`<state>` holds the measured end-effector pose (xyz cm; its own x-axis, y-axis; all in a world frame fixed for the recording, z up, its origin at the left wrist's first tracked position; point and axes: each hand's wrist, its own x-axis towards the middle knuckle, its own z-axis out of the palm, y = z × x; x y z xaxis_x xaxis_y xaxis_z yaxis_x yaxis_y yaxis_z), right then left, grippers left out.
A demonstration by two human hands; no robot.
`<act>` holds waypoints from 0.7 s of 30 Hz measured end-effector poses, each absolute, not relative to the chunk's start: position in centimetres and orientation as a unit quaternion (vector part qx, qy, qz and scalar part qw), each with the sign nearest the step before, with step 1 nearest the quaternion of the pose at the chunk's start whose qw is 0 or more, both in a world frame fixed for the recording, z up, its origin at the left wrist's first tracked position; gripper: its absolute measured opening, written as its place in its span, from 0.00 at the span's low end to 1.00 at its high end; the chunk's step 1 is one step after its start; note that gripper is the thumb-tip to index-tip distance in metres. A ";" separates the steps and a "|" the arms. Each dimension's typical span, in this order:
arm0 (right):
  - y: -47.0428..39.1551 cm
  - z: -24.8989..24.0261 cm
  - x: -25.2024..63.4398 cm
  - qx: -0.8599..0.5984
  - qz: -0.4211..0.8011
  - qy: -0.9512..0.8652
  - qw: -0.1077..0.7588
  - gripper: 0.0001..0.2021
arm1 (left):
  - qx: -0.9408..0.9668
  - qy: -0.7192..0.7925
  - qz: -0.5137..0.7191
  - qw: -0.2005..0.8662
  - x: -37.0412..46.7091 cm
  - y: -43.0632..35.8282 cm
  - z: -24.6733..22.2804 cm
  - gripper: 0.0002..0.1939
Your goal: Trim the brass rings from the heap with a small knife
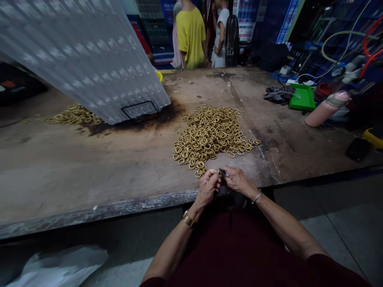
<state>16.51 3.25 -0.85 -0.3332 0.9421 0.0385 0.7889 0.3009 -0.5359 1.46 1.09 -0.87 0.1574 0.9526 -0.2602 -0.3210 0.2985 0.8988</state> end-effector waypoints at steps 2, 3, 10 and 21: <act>3.0 -0.4 16.1 -0.541 0.224 -0.793 0.168 0.09 | 0.366 0.448 0.472 0.665 1.4 1.1 -1.2 0.18; 2.9 -0.1 16.0 -0.539 0.227 -0.794 0.163 0.09 | 0.371 0.451 0.470 0.662 1.3 1.1 -1.4 0.18; 3.5 0.0 16.3 -0.557 0.224 -0.794 0.095 0.10 | 0.355 0.436 0.462 0.686 0.8 0.8 -1.4 0.17; 4.0 0.0 14.7 -0.539 0.613 -0.479 0.323 0.16 | 0.262 0.345 0.500 0.750 0.5 1.1 1.1 0.18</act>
